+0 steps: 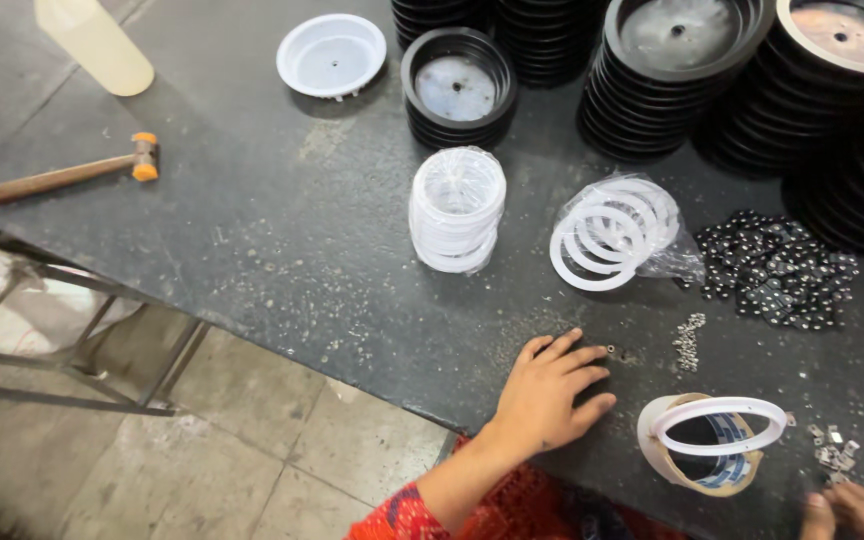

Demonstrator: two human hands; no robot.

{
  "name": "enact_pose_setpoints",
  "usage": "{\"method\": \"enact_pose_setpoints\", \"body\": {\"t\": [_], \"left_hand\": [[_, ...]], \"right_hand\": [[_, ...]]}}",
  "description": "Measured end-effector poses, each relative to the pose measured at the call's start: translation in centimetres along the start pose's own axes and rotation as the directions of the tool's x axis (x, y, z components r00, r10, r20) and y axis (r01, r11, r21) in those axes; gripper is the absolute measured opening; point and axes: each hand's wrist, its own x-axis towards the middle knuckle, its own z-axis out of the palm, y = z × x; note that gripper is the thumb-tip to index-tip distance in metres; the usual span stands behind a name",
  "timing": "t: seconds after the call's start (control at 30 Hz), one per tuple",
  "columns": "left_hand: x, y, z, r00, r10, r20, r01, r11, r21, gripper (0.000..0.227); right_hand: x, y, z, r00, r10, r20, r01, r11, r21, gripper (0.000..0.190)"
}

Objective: The person assembles white plastic rings by inserting small metal pieces into pre-drilled holes and securing them with a green power drill. They repeatedly pick up rings, align metal inserts, and tighten them in place on a workbench.

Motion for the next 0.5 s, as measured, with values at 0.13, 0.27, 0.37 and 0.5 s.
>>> {"method": "enact_pose_setpoints", "body": {"t": [0.13, 0.27, 0.37, 0.5], "left_hand": [[1.1, -0.7, 0.5, 0.999, 0.035, 0.039, -0.034, 0.999, -0.018, 0.032], [1.6, -0.6, 0.4, 0.998, 0.054, 0.032, -0.054, 0.999, -0.004, 0.031], [1.5, -0.3, 0.5, 0.999, 0.025, 0.036, -0.024, 1.000, -0.009, 0.030], [1.5, -0.6, 0.9, 1.000, 0.016, 0.008, -0.016, 1.000, -0.004, 0.028]], "right_hand": [[0.0, 0.1, -0.2, 0.976, 0.109, -0.191, -0.086, 0.988, 0.127, 0.030], [0.1, -0.9, -0.9, 0.979, 0.127, -0.161, -0.129, 0.992, 0.000, 0.024], [-0.2, -2.9, -2.1, 0.994, 0.089, -0.067, -0.096, 0.989, -0.110, 0.020], [0.3, -6.4, -3.4, 0.997, 0.056, -0.054, -0.061, 0.992, -0.110, 0.019]]}}
